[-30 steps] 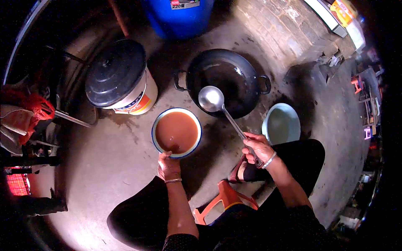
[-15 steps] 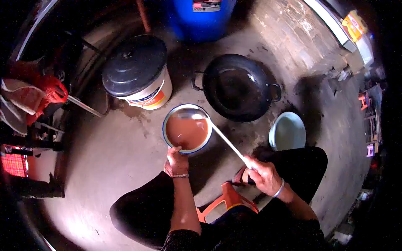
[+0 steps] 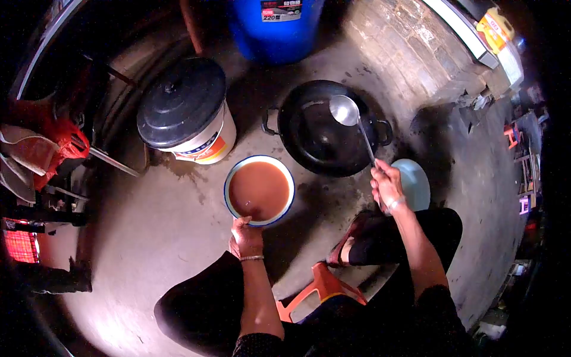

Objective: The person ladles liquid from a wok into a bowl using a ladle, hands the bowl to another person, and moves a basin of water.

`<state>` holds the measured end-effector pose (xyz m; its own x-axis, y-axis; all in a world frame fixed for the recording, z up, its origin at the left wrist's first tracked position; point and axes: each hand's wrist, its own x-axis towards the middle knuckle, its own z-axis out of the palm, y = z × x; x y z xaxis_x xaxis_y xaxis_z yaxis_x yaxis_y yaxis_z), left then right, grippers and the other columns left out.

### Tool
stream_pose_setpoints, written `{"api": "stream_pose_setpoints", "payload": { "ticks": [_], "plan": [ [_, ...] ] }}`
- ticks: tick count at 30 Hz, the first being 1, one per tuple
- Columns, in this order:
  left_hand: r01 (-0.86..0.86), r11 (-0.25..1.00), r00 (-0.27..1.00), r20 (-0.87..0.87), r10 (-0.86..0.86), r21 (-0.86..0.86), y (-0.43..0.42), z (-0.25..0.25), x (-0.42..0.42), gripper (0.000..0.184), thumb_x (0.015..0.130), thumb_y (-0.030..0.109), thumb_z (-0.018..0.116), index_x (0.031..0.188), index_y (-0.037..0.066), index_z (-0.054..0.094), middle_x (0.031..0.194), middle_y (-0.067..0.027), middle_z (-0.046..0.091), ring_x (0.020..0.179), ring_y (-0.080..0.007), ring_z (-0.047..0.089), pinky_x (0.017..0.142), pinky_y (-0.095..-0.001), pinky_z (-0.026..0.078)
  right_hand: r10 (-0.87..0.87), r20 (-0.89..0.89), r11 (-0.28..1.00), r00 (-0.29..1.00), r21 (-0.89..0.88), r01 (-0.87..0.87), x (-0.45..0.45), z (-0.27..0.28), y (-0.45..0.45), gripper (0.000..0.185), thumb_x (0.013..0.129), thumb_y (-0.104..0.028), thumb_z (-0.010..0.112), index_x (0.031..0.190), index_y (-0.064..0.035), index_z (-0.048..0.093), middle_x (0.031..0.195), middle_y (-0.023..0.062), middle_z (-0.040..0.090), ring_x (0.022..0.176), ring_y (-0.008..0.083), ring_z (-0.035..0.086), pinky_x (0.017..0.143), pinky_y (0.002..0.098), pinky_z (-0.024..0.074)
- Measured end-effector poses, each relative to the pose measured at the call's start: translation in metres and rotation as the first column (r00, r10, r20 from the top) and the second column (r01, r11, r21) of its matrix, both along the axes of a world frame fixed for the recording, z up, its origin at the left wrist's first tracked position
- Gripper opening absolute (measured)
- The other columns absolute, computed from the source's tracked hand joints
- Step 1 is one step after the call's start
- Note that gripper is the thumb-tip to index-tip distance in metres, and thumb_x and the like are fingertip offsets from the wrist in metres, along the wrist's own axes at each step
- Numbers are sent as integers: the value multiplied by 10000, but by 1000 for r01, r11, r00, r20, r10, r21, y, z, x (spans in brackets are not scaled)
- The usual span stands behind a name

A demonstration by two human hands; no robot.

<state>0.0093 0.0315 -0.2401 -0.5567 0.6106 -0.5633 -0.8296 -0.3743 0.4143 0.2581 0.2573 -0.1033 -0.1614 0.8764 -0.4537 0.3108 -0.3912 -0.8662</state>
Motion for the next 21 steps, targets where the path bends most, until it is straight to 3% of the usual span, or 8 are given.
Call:
{"api": "stream_pose_setpoints", "payload": {
  "ticks": [4, 9, 12, 13, 15, 17, 18, 21],
  "plan": [
    [-1, 1000, 1000, -17, 1, -4, -1, -8, 0, 379, 664, 122, 537, 1027, 14, 560, 1105, -104, 585, 1015, -305, 553, 881, -446, 456, -154, -11, 988, 988, -5, 154, -8, -45, 33, 344, 876, -138, 532, 1205, -53, 480, 557, -8, 438, 369, 99, 382, 310, 265, 311],
    [-26, 1000, 999, 34, 26, -10, 1, -20, 1, 387, 664, 128, 529, 1034, 20, 556, 1084, -111, 593, 996, -309, 562, 869, -461, 460, -161, 31, 987, 987, 34, 159, -20, -89, 37, 269, 864, -124, 544, 1130, -84, 534, 549, -15, 437, 353, 116, 387, 307, 281, 304],
    [31, 999, 1000, -1, -31, -30, -7, -37, -1, 374, 674, 149, 525, 1026, 28, 558, 1078, -107, 594, 979, -304, 566, 861, -455, 460, -60, -30, 998, 998, -31, 59, -19, -97, 18, 317, 861, -82, 531, 1179, -89, 527, 618, -17, 473, 383, 98, 379, 327, 277, 298],
    [32, 998, 999, -14, -33, -51, -6, -33, 0, 368, 678, 158, 524, 1022, 31, 560, 1078, -104, 594, 978, -302, 565, 861, -453, 459, 49, 54, 997, 997, -59, -46, -20, -86, 8, 354, 868, -72, 515, 1221, -100, 505, 629, -18, 474, 387, 93, 375, 334, 267, 306],
    [27, 995, 999, -45, -31, -94, -5, -27, 1, 358, 686, 175, 522, 1015, 39, 562, 1077, -97, 593, 977, -296, 561, 860, -448, 456, 33, 58, 989, 998, -149, -24, -24, -74, -15, 345, 874, -90, 513, 1216, -127, 496, 606, -8, 466, 382, 102, 379, 336, 259, 312],
    [12, 995, 999, -44, -16, -102, -4, -23, 1, 359, 688, 181, 524, 1019, 45, 561, 1096, -89, 584, 987, -293, 553, 865, -442, 452, -69, -63, 934, 996, -356, 42, -28, -50, -38, 325, 879, -118, 516, 1202, -149, 490, 587, 14, 470, 384, 114, 404, 335, 263, 321],
    [9, 995, 999, -42, -13, -102, -3, -21, 2, 360, 689, 183, 525, 1021, 48, 561, 1105, -85, 579, 992, -291, 549, 867, -440, 451, -39, -142, 901, 989, -433, -27, -27, -40, -44, 294, 883, -141, 524, 1175, -157, 495, 574, 30, 475, 382, 123, 413, 333, 272, 326],
    [42, 994, 998, -38, -47, -105, -2, -14, 2, 360, 684, 177, 533, 1022, 57, 560, 1142, -81, 562, 1034, -290, 530, 882, -442, 443, -162, -389, 776, 907, -618, -127, -17, -27, -56, 210, 888, -172, 538, 1095, -207, 544, 606, 32, 501, 388, 115, 407, 346, 254, 316]
  ]
}}
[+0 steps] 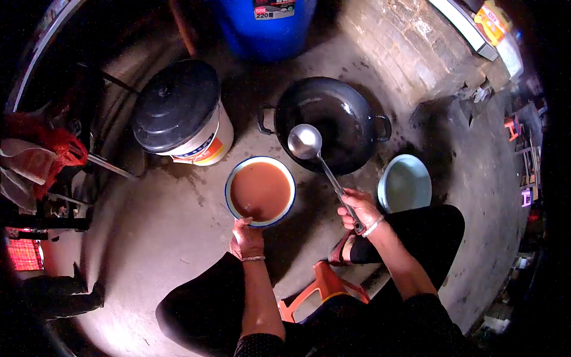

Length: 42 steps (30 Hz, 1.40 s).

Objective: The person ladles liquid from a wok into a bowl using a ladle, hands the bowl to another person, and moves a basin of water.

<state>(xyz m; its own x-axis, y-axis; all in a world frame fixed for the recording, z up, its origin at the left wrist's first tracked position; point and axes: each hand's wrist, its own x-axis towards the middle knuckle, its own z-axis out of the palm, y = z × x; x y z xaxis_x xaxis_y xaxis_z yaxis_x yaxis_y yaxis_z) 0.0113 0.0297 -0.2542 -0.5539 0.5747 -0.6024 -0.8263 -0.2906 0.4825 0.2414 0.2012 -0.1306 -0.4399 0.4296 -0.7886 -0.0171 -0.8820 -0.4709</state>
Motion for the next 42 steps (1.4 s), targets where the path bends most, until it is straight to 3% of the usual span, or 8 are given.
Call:
{"api": "stream_pose_setpoints", "payload": {
  "ticks": [6, 12, 16, 18, 22, 28, 37, 42],
  "plan": [
    [-9, 990, 1000, -20, 12, 141, 2, 3, -2, 399, 667, 156, 551, 1052, 55, 553, 1166, -88, 551, 1062, -296, 521, 896, -449, 438, 76, -211, 996, 975, -20, -82, 23, 51, -10, 191, 912, -194, 513, 1095, -231, 553, 648, 28, 512, 397, 97, 410, 354, 244, 323],
    [22, 999, 1000, 1, -22, 26, -2, 25, -4, 425, 656, 136, 545, 1074, 60, 543, 1156, -79, 553, 1046, -287, 526, 868, -445, 452, 228, 137, 924, 964, 283, -259, 19, 117, -47, 395, 910, -121, 469, 1298, -61, 433, 622, 26, 508, 406, 78, 438, 359, 219, 351],
    [-80, 992, 996, -24, 83, 93, 5, 31, -1, 427, 651, 122, 545, 1073, 57, 543, 1127, -71, 565, 1028, -281, 531, 870, -441, 444, 416, 363, 529, 834, 649, -546, 31, 108, -66, 418, 871, -57, 524, 1279, -21, 441, 657, 49, 580, 489, 133, 544, 441, 274, 450],
    [-62, 989, 998, -24, 65, 137, 3, 30, -1, 434, 646, 117, 543, 1075, 54, 541, 1123, -69, 567, 1019, -285, 535, 878, -445, 440, 218, 593, -208, 775, 804, -557, 26, 100, -68, 434, 842, -60, 550, 1265, -32, 454, 722, 127, 617, 605, 255, 620, 525, 359, 501],
    [-3, 991, 1000, -5, 4, 133, 1, 34, -4, 598, 646, 81, 520, 1241, 111, 460, 1232, -56, 503, 1096, -268, 492, 910, -430, 426, 178, 654, -174, 735, 756, -631, 27, 108, -65, 441, 816, -57, 578, 1245, -38, 478, 827, 185, 618, 689, 316, 629, 594, 380, 507],
    [-22, 999, 999, -28, 23, 48, 1, 24, -2, 414, 623, 145, 550, 1025, 48, 554, 1087, -90, 581, 980, -289, 552, 793, -431, 469, 1, 374, 716, 928, 647, -261, 23, 75, 7, 400, 896, -111, 499, 1281, -26, 437, 614, -6, 481, 448, 65, 408, 371, 242, 353],
    [-40, 998, 998, -40, 41, 47, -1, 7, -3, 373, 637, 160, 556, 988, 35, 558, 1129, -119, 561, 1041, -313, 534, 859, -463, 465, -293, 434, 807, 852, 590, -23, 23, -40, 86, 307, 895, -183, 524, 1183, -81, 488, 689, 0, 526, 399, 111, 404, 315, 274, 314],
    [-58, 998, 998, -7, 58, 38, 3, 15, 0, 412, 649, 130, 535, 1042, 9, 543, 1139, -121, 556, 1052, -321, 524, 903, -459, 443, -148, 417, 841, 897, 530, -108, 15, -53, 47, 168, 857, -107, 533, 1022, -77, 549, 617, 4, 472, 380, 106, 403, 284, 275, 279]
  ]
}}
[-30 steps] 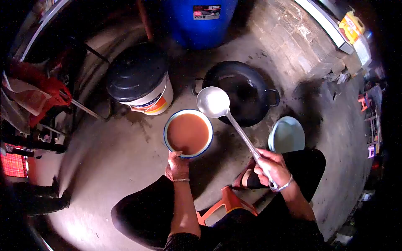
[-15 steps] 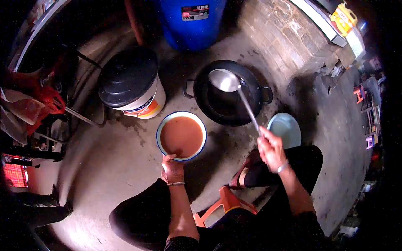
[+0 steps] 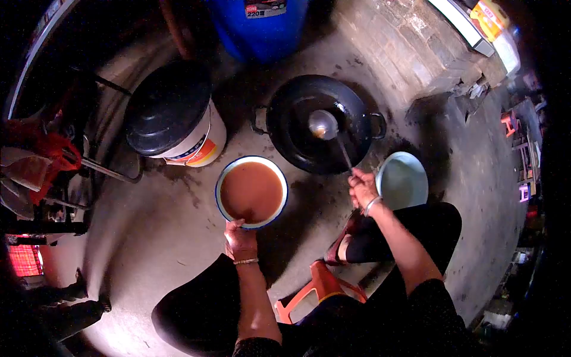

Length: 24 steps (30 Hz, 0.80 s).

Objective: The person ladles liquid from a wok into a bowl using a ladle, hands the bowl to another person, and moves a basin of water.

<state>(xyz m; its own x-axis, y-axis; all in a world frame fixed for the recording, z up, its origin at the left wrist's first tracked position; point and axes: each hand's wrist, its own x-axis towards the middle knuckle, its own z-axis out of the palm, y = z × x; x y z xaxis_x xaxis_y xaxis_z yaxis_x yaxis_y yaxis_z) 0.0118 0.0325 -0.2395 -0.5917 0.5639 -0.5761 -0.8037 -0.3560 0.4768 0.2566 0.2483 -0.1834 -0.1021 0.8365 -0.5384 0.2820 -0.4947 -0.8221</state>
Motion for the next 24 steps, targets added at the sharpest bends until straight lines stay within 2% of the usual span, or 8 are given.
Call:
{"api": "stream_pose_setpoints", "payload": {
  "ticks": [2, 4, 8, 13, 17, 20, 22, 24],
  "plan": [
    [9, 998, 999, 39, -12, 60, 0, -6, -3, 428, 651, 118, 528, 1063, 1, 534, 1142, -118, 554, 1053, -320, 521, 913, -455, 436, 85, -102, 990, 991, -107, -96, -6, 6, -16, 240, 860, -115, 542, 1099, -98, 537, 592, 16, 471, 386, 110, 408, 301, 274, 294],
    [6, 999, 999, 32, -7, 42, -4, -17, -2, 434, 650, 119, 532, 1067, -2, 532, 1142, -120, 553, 1056, -318, 517, 911, -461, 434, -22, -239, 938, 971, -341, -63, -21, 44, -33, 242, 868, -130, 547, 1107, -105, 521, 593, 26, 477, 392, 114, 410, 326, 278, 318],
    [-15, 1000, 1000, -10, 15, -10, -2, 5, 2, 424, 648, 120, 537, 1053, -8, 539, 1130, -121, 558, 1055, -316, 513, 908, -468, 428, -102, -424, 837, 900, -525, -152, -20, 70, -39, 191, 881, -190, 564, 1069, -185, 533, 609, 40, 505, 398, 110, 402, 355, 266, 329],
    [36, 998, 999, 4, -36, 55, -3, -12, -4, 375, 658, 130, 548, 1016, 18, 562, 1096, -97, 579, 1041, -298, 522, 897, -453, 434, 19, -579, 848, 815, -422, -320, -8, 128, -52, 220, 906, -180, 521, 1125, -199, 532, 651, 44, 515, 393, 103, 406, 358, 251, 335],
    [1, 998, 999, -42, 2, 62, 2, 14, 0, 367, 659, 123, 548, 1016, 39, 564, 1086, -81, 582, 1011, -288, 539, 863, -440, 456, 127, -515, 891, 848, -316, -326, -3, 169, -71, 398, 915, -122, 476, 1304, -77, 407, 663, 73, 506, 396, 110, 448, 366, 247, 378],
    [-13, 999, 994, -109, 18, 42, 8, 42, 2, 358, 664, 119, 546, 1014, 47, 563, 1057, -70, 587, 964, -267, 555, 832, -423, 468, 361, -363, 888, 859, -148, -436, 1, 187, -82, 374, 909, -82, 476, 1271, 2, 437, 621, 36, 491, 401, 78, 432, 350, 223, 350],
    [-11, 999, 990, -141, 17, 49, 8, 48, -2, 357, 666, 118, 547, 1017, 53, 560, 1037, -63, 589, 937, -253, 559, 813, -413, 471, 609, -175, 793, 774, 114, -598, 6, 191, -90, 381, 882, -37, 490, 1258, 24, 462, 605, -1, 500, 442, 58, 444, 402, 206, 364],
    [0, 997, 988, -151, 12, 76, 6, 49, -4, 360, 668, 119, 550, 1023, 61, 557, 1020, -56, 588, 918, -241, 559, 795, -405, 473, 704, 101, 653, 704, 300, -696, 13, 185, -97, 385, 864, -43, 535, 1240, 15, 482, 646, 33, 550, 519, 88, 518, 476, 227, 413]
  ]
}}
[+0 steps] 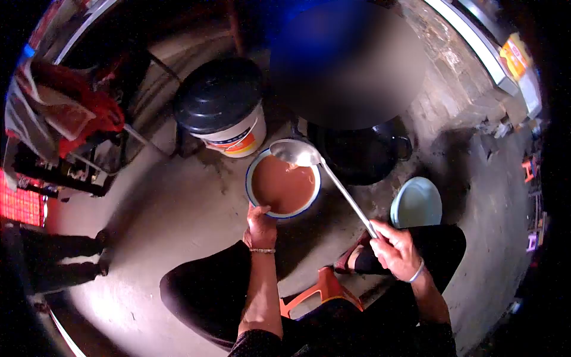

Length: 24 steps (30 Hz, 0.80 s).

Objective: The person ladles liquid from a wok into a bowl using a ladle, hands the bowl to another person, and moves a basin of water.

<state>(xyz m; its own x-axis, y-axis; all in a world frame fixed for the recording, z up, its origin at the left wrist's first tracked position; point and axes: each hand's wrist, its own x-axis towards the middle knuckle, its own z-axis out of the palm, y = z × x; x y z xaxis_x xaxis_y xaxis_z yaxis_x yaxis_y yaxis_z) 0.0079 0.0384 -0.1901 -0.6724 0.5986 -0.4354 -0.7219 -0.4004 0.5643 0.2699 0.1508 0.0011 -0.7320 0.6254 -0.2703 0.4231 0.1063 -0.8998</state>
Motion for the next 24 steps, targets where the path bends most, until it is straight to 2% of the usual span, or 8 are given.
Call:
{"api": "stream_pose_setpoints", "payload": {
  "ticks": [4, 7, 10, 12, 15, 20, 23, 24],
  "plan": [
    [-24, 1000, 999, -28, 23, -9, -2, 19, -1, 359, 664, 129, 565, 1019, 76, 554, 1011, -42, 584, 914, -237, 555, 788, -394, 477, 114, -90, 920, 989, 386, -71, -2, 3, -11, 355, 848, -26, 557, 1196, 22, 504, 752, 145, 606, 632, 134, 564, 600, 273, 463],
    [-22, 1000, 1000, -17, 23, 22, 0, 54, 1, 418, 659, 117, 558, 1076, 81, 545, 1079, -57, 573, 977, -247, 544, 826, -394, 471, 54, -71, 956, 996, 292, -31, 7, 10, -12, 368, 846, -33, 565, 1202, 26, 495, 724, 116, 591, 627, 133, 563, 599, 273, 466],
    [-28, 1000, 999, -22, 28, 8, 2, 69, 2, 468, 657, 119, 550, 1123, 77, 529, 1150, -67, 549, 1030, -261, 528, 859, -401, 462, -149, -281, 986, 948, -111, 122, 7, 14, -10, 376, 886, -21, 485, 1262, -16, 471, 632, -4, 483, 472, 62, 435, 434, 207, 386],
    [-21, 999, 1000, 11, 21, 25, -1, 70, -1, 517, 649, 108, 540, 1165, 95, 503, 1192, -65, 517, 1069, -270, 501, 876, -422, 446, -298, -377, 938, 877, -285, 196, 4, 7, -1, 394, 898, -34, 460, 1291, -34, 436, 606, 11, 481, 405, 55, 404, 355, 199, 341],
    [-9, 995, 999, 48, 4, 98, -2, 77, -8, 592, 635, 90, 530, 1220, 139, 460, 1229, -62, 466, 1109, -280, 458, 886, -462, 423, -568, -226, 742, 791, -556, 375, -6, 7, 22, 355, 902, -118, 484, 1254, -78, 466, 626, 67, 528, 370, 103, 445, 314, 228, 352],
    [-16, 994, 999, -40, 20, 104, -5, 123, -12, 607, 642, 142, 541, 1240, 147, 439, 1236, -90, 451, 1107, -301, 455, 861, -475, 432, -689, -186, 534, 700, -783, 319, 0, -67, 75, 81, 893, -215, 546, 968, -187, 534, 620, 70, 523, 388, 137, 425, 335, 277, 330],
    [-14, 996, 993, -119, 24, 88, -14, 141, -19, 583, 681, 204, 533, 1227, 27, 432, 1257, -131, 452, 1141, -319, 445, 943, -482, 391, -741, -56, 287, 669, -927, 241, 5, -129, 101, 108, 886, -249, 556, 910, -153, 513, 619, 63, 517, 406, 150, 435, 346, 289, 343],
    [-27, 996, 993, -115, 37, 82, -19, 144, -23, 535, 681, 192, 535, 1193, 65, 446, 1235, -113, 464, 1116, -311, 458, 909, -483, 405, -730, -16, 219, 683, -953, 211, 5, -143, 106, 131, 887, -260, 555, 886, -138, 506, 621, 61, 516, 416, 152, 441, 349, 293, 347]
  ]
}}
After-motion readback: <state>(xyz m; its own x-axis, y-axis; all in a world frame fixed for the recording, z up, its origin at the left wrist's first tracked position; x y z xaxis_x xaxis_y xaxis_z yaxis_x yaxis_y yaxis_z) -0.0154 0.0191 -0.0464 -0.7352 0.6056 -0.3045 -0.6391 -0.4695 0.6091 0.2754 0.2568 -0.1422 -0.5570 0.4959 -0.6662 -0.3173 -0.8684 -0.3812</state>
